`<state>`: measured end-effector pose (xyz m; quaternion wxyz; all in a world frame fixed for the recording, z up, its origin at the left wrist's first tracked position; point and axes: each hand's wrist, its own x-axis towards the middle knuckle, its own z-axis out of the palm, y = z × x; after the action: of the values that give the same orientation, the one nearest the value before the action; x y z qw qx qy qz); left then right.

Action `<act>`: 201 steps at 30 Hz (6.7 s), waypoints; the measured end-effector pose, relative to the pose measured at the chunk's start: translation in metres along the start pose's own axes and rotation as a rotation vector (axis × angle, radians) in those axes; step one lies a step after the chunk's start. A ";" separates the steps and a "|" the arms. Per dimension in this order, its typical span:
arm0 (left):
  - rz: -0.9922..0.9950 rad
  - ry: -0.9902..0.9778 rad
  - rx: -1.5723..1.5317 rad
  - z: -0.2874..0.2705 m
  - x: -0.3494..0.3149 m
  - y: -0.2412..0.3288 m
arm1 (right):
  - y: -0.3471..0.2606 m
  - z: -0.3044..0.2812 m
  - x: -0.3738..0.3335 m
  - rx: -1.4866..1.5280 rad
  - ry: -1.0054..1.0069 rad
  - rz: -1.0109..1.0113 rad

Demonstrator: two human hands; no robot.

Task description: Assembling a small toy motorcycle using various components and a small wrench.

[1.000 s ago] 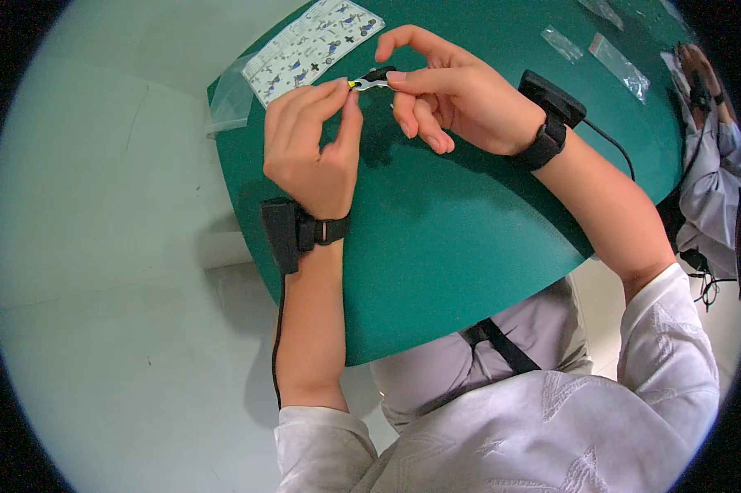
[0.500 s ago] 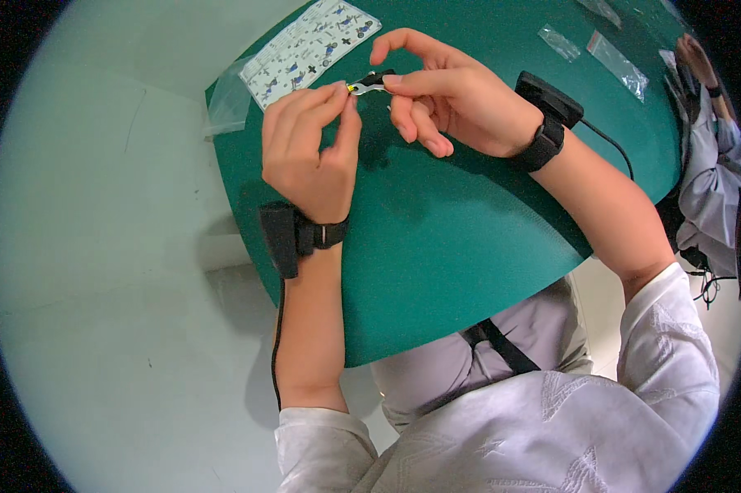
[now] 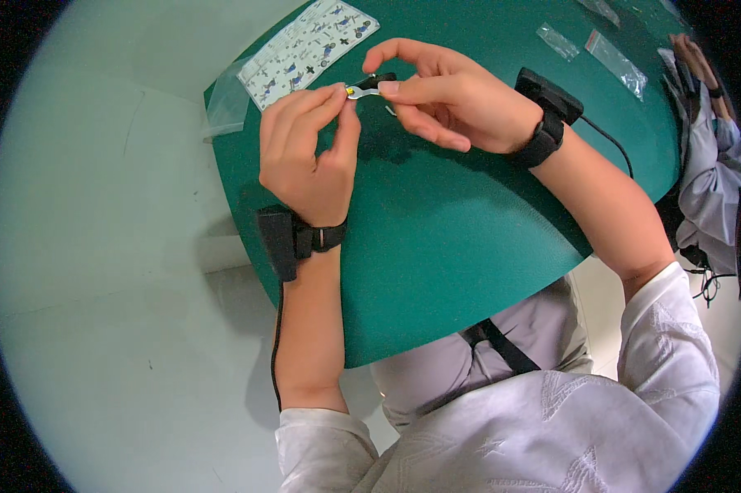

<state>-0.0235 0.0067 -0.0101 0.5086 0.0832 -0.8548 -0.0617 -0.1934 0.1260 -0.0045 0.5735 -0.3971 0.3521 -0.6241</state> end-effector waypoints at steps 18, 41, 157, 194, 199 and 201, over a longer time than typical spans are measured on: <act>-0.710 0.052 -0.601 -0.002 -0.004 -0.001 | -0.013 -0.014 0.004 0.130 0.077 -0.198; -0.530 -0.221 -1.091 -0.012 -0.005 0.005 | -0.015 0.008 -0.009 -1.068 0.147 -0.695; -0.611 0.073 -0.530 -0.007 -0.007 -0.008 | 0.013 -0.025 0.011 -0.977 0.338 -0.357; -0.537 -0.575 -0.175 -0.026 -0.021 -0.064 | 0.032 -0.057 0.035 -1.349 0.194 -0.520; -0.489 -0.536 -0.118 -0.020 -0.024 -0.066 | 0.031 -0.061 0.034 -1.396 0.163 -0.499; -0.483 -0.534 -0.122 -0.019 -0.026 -0.067 | 0.030 -0.064 0.033 -1.361 0.162 -0.501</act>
<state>0.0101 -0.0538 -0.0360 0.2425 0.2331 -0.9078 -0.2506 -0.2383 0.0898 -0.0560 0.0118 -0.6870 0.6021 -0.4066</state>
